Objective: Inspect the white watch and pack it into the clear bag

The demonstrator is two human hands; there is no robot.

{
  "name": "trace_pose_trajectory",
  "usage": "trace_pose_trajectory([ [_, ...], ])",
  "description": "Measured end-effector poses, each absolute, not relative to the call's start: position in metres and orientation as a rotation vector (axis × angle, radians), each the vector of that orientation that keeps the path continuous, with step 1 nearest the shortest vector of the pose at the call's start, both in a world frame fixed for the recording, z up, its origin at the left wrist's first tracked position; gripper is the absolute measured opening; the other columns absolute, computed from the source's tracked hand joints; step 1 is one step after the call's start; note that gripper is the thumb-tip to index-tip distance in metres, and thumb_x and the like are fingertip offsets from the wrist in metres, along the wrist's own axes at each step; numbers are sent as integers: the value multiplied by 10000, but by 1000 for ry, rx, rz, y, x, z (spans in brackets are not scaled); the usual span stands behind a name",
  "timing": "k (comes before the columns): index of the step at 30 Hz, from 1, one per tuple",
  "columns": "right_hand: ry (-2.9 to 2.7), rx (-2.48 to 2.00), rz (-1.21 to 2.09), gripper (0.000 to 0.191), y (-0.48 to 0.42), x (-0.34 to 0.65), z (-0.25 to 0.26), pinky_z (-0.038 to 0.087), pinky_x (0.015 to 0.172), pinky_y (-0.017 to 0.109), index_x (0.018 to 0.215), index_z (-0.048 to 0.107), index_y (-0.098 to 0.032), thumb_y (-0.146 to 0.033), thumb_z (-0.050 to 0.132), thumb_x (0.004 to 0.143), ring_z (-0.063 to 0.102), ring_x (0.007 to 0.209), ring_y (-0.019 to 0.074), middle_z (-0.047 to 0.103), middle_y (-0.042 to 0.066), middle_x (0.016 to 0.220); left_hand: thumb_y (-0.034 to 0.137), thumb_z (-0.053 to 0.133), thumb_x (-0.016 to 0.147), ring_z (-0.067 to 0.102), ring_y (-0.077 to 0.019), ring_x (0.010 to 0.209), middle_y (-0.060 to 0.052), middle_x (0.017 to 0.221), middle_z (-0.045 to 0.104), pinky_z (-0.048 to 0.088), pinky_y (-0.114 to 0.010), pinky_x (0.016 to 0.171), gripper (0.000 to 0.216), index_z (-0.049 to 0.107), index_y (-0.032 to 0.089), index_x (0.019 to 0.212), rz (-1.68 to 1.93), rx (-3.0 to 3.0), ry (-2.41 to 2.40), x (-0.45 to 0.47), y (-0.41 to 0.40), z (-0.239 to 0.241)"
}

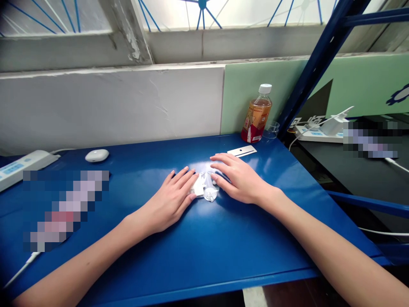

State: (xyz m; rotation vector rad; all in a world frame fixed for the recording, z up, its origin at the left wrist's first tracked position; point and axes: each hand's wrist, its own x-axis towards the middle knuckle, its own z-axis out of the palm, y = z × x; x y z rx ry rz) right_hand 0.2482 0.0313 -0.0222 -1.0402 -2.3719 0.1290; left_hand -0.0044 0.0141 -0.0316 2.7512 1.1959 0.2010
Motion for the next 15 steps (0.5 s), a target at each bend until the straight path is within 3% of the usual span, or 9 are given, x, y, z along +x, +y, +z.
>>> trace_pose_trajectory([
  [5, -2405, -1115, 116, 314, 32, 245, -25, 531, 963, 488, 869, 761, -179, -260, 478, 977, 651, 1118, 308, 760, 112, 1039, 427, 300, 1056, 180, -308, 1507, -183, 1592, 306, 220, -528, 1195, 579, 288, 96, 1531, 226, 2726, 1155, -5, 15, -33],
  [10, -2383, -994, 321, 320, 29, 241, -24, 542, 946, 408, 1007, 742, -181, -272, 435, 1010, 672, 1080, 249, 755, 96, 1098, 449, 320, 1051, 159, -321, 1509, -188, 1594, 301, 182, -544, 1202, 580, 332, 105, 1517, 219, 2745, 1166, -6, 15, -33],
  [15, -2440, -911, 357, 265, 26, 237, -24, 532, 962, 401, 1125, 699, -185, -277, 488, 994, 667, 1100, 248, 731, 108, 1162, 481, 367, 1034, 207, -355, 1495, -183, 1560, 374, 227, -584, 1170, 567, 370, 166, 1506, 261, 2712, 1208, -8, 16, -34],
])
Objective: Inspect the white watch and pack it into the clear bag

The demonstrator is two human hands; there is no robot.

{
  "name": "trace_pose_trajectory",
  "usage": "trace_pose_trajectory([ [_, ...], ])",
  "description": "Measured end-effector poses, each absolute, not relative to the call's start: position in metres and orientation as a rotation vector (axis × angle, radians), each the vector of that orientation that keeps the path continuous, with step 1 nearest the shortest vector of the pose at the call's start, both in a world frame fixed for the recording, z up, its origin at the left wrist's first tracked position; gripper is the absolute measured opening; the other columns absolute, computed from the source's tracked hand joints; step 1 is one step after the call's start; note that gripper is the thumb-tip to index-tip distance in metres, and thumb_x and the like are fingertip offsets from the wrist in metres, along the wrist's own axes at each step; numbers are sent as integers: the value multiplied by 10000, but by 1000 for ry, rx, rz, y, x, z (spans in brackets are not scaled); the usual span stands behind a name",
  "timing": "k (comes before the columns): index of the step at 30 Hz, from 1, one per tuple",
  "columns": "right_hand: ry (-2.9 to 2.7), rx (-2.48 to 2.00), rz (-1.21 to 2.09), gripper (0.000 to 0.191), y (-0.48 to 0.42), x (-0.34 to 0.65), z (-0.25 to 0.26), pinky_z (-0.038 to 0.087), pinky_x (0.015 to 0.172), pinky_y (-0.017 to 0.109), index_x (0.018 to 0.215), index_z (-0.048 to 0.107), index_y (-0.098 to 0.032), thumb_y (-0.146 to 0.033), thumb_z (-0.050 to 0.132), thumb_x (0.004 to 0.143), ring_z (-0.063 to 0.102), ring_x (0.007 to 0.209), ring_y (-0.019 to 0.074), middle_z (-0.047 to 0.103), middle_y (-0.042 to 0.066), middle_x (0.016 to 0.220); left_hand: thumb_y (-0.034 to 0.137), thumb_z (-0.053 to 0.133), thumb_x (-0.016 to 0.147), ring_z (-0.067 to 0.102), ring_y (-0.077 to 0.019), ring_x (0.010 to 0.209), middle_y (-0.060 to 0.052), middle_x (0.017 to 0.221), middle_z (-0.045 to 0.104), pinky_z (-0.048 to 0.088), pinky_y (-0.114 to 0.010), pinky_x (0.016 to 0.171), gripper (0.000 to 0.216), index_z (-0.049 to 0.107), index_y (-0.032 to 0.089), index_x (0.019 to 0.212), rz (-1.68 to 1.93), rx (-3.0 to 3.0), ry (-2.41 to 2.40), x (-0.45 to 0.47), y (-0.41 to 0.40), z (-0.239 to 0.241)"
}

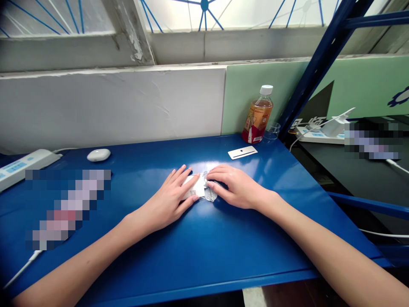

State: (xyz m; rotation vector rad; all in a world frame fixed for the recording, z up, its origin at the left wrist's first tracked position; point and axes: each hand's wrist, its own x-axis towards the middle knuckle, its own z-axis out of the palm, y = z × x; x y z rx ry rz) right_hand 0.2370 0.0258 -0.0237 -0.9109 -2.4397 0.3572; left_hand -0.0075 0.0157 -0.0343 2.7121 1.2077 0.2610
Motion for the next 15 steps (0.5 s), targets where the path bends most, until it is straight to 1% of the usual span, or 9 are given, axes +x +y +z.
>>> trace_pose_trajectory([
  [2, -2461, -892, 328, 281, 25, 236, -25, 536, 959, 408, 1165, 683, -167, -317, 541, 975, 664, 1103, 259, 726, 126, 1167, 484, 371, 1033, 244, -354, 1484, -178, 1548, 395, 229, -581, 1169, 564, 373, 176, 1505, 256, 2720, 1212, -7, 16, -35],
  [5, -2493, -846, 277, 314, 24, 234, -26, 548, 947, 411, 1171, 685, -137, -340, 588, 952, 664, 1098, 270, 726, 149, 1158, 479, 357, 1037, 263, -355, 1477, -196, 1554, 380, 226, -572, 1172, 581, 360, 145, 1512, 209, 2751, 1227, -6, 17, -35],
  [7, -2497, -828, 252, 296, 24, 234, -27, 554, 941, 408, 1155, 697, -134, -318, 580, 955, 665, 1098, 268, 727, 152, 1152, 479, 341, 1041, 262, -357, 1477, -205, 1559, 367, 229, -564, 1174, 594, 353, 121, 1515, 173, 2772, 1242, -5, 17, -35],
  [11, -2500, -854, 227, 292, 22, 233, -29, 554, 947, 412, 1154, 703, -118, -268, 533, 970, 655, 1115, 275, 721, 157, 1164, 488, 321, 1042, 271, -343, 1476, -187, 1563, 368, 237, -537, 1180, 607, 345, 109, 1515, 162, 2798, 1266, -5, 16, -36],
  [15, -2504, -878, 235, 312, 20, 231, -30, 547, 972, 436, 1175, 691, -101, -253, 501, 980, 631, 1160, 291, 704, 163, 1207, 502, 315, 1037, 275, -358, 1472, -203, 1562, 360, 252, -530, 1178, 650, 349, 47, 1501, 132, 2805, 1287, -4, 16, -36],
])
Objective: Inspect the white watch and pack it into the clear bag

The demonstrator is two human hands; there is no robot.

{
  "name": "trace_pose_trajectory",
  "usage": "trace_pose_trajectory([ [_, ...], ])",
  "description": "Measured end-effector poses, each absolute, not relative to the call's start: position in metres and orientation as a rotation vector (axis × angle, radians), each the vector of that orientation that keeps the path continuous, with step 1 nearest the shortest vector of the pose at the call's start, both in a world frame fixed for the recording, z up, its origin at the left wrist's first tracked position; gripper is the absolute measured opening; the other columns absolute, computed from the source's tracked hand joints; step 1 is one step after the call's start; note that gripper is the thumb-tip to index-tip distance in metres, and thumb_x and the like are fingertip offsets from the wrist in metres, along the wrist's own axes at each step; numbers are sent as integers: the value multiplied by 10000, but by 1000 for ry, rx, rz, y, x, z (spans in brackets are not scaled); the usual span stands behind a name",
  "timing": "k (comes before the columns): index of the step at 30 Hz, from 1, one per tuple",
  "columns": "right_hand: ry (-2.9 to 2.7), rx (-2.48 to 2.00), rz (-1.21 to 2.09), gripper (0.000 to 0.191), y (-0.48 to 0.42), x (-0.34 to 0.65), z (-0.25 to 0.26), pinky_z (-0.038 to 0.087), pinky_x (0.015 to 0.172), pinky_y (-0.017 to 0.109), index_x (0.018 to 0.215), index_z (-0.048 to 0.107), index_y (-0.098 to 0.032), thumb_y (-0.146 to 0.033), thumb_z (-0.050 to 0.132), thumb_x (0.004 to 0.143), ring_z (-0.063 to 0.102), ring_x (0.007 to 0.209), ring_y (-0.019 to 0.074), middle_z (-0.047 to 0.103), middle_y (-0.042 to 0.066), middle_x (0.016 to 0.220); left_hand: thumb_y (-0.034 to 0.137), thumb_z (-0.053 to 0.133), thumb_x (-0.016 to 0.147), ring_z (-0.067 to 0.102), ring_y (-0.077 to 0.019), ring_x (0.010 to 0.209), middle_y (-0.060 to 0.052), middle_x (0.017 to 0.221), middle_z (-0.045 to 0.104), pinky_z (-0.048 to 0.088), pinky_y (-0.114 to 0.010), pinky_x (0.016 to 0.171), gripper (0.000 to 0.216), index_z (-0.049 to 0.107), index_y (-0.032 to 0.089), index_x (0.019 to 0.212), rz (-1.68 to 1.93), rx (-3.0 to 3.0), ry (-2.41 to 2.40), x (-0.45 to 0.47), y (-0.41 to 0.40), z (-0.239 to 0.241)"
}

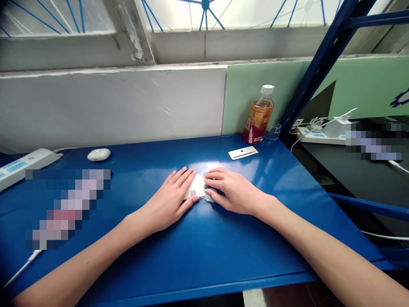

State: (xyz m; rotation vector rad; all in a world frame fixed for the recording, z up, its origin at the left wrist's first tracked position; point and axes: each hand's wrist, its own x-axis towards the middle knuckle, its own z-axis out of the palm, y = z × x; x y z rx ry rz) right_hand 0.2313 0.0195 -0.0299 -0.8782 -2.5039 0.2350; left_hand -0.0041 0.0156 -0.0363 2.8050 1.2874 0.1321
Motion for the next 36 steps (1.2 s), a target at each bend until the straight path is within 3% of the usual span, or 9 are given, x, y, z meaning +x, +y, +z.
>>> trace_pose_trajectory([
  [22, -2615, -846, 15, 310, 7, 221, -26, 481, 1091, 493, 1189, 666, -57, -189, 510, 957, 536, 1311, 354, 636, 228, 1308, 463, 346, 1032, 354, -360, 1435, -206, 1524, 424, 278, -538, 1157, 588, 409, 71, 1465, 140, 2856, 1299, -1, 15, -37],
  [26, -2578, -893, 200, 378, 6, 220, -28, 441, 1127, 471, 1248, 641, -41, -264, 534, 962, 474, 1368, 348, 572, 236, 1394, 448, 338, 1038, 328, -371, 1446, -207, 1540, 397, 274, -537, 1163, 592, 393, 59, 1481, 100, 2840, 1312, 0, 15, -35],
  [31, -2464, -950, 587, 448, 8, 223, -28, 364, 1169, 486, 1377, 568, -133, -350, 497, 991, 324, 1466, 283, 471, 148, 1509, 471, 313, 1042, 288, -373, 1463, -203, 1553, 377, 258, -552, 1171, 616, 370, 60, 1498, 118, 2809, 1300, -2, 16, -36],
  [36, -2446, -970, 724, 450, 9, 224, -26, 297, 1193, 517, 1388, 565, -157, -341, 522, 980, 212, 1507, 280, 402, 115, 1558, 454, 315, 1043, 295, -371, 1461, -210, 1557, 365, 266, -554, 1167, 595, 383, 67, 1490, 123, 2806, 1297, -2, 16, -37],
])
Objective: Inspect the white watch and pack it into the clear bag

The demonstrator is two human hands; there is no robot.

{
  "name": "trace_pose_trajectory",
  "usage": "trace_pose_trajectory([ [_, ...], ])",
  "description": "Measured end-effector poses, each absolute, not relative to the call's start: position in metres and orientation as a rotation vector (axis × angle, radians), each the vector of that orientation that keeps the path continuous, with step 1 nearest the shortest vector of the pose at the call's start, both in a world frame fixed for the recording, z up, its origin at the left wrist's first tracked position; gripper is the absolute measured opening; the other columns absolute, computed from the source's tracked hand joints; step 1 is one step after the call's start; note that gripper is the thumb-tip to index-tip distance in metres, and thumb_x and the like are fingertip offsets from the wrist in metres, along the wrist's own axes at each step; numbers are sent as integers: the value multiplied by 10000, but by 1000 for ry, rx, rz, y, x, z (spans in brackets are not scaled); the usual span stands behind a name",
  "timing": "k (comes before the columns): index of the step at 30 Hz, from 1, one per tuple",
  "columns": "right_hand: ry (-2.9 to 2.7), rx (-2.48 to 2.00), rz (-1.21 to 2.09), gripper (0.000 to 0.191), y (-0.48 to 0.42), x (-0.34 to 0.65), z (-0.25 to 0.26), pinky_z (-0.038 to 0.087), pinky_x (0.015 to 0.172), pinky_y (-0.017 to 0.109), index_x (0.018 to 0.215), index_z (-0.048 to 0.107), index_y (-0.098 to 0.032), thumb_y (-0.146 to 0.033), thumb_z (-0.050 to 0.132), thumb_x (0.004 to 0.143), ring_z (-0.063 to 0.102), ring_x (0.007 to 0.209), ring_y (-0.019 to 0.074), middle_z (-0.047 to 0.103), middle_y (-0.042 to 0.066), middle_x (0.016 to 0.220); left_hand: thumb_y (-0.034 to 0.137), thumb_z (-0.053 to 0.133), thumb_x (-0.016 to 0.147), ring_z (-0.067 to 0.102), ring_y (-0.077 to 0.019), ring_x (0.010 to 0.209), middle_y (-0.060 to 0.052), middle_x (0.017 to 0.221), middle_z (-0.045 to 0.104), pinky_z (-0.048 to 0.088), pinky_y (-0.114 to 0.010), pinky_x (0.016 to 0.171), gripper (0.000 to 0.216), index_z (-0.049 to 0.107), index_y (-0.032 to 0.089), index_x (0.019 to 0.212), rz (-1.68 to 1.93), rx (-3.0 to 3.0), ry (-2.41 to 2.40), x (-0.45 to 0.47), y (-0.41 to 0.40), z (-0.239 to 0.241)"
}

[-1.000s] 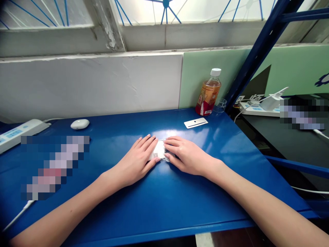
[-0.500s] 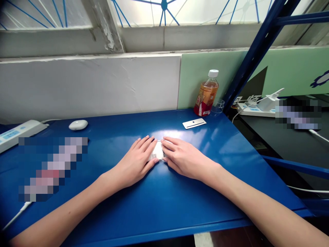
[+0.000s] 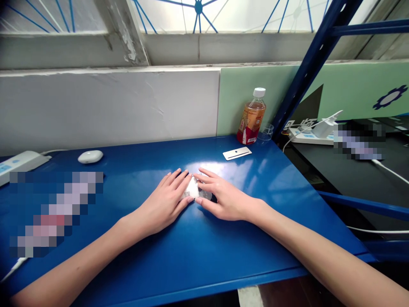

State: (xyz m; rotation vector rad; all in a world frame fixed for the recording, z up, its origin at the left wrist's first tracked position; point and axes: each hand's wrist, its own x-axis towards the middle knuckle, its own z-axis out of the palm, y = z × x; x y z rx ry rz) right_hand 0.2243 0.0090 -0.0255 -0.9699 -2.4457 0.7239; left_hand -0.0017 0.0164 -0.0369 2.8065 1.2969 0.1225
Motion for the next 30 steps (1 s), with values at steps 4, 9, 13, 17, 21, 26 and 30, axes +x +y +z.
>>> trace_pose_trajectory([
  [4, -2467, -939, 716, 414, 8, 225, -26, 317, 1177, 540, 1354, 595, -177, -330, 533, 975, 201, 1508, 295, 404, 113, 1559, 436, 316, 1043, 306, -383, 1453, -213, 1555, 367, 286, -564, 1150, 574, 390, 77, 1485, 109, 2807, 1302, -1, 16, -35],
  [9, -2425, -937, 592, 373, 10, 225, -32, 374, 1139, 556, 1301, 638, -185, -307, 566, 956, 295, 1477, 317, 479, 132, 1509, 450, 319, 1037, 313, -379, 1451, -225, 1549, 373, 271, -560, 1155, 589, 383, 69, 1481, 144, 2784, 1278, -3, 16, -36],
  [13, -2372, -909, 448, 289, 20, 229, -39, 428, 1096, 553, 1192, 708, -196, -246, 548, 956, 434, 1399, 319, 604, 143, 1386, 530, 380, 1006, 310, -388, 1451, -236, 1541, 380, 277, -565, 1149, 664, 376, 67, 1482, 189, 2770, 1253, -4, 17, -36],
  [17, -2361, -909, 301, 305, 31, 236, -43, 478, 1046, 539, 1166, 702, -189, -141, 501, 941, 519, 1319, 306, 653, 152, 1298, 509, 380, 1017, 316, -378, 1450, -232, 1532, 398, 277, -549, 1155, 641, 372, 66, 1480, 214, 2762, 1210, -5, 19, -34],
  [21, -2380, -866, 189, 380, 38, 243, -42, 524, 985, 515, 1228, 662, -193, -82, 481, 913, 593, 1212, 290, 681, 144, 1238, 498, 350, 1032, 334, -329, 1449, -198, 1530, 415, 310, -526, 1157, 598, 333, 128, 1502, 343, 2723, 1017, -7, 19, -33],
  [26, -2358, -738, 164, 321, 38, 247, -32, 553, 905, 443, 1235, 661, -222, -161, 522, 952, 657, 1043, 237, 720, 104, 1145, 461, 316, 1048, 376, -278, 1426, -173, 1520, 424, 364, -478, 1150, 556, 281, 162, 1516, 507, 2621, 859, -8, 19, -33],
  [30, -2302, -689, 230, 266, 36, 248, -24, 569, 781, 363, 1175, 701, -252, -202, 536, 971, 684, 897, 191, 743, 77, 1061, 491, 264, 1051, 339, -272, 1448, -152, 1555, 380, 330, -485, 1173, 574, 235, 182, 1534, 533, 2602, 783, -9, 21, -33],
])
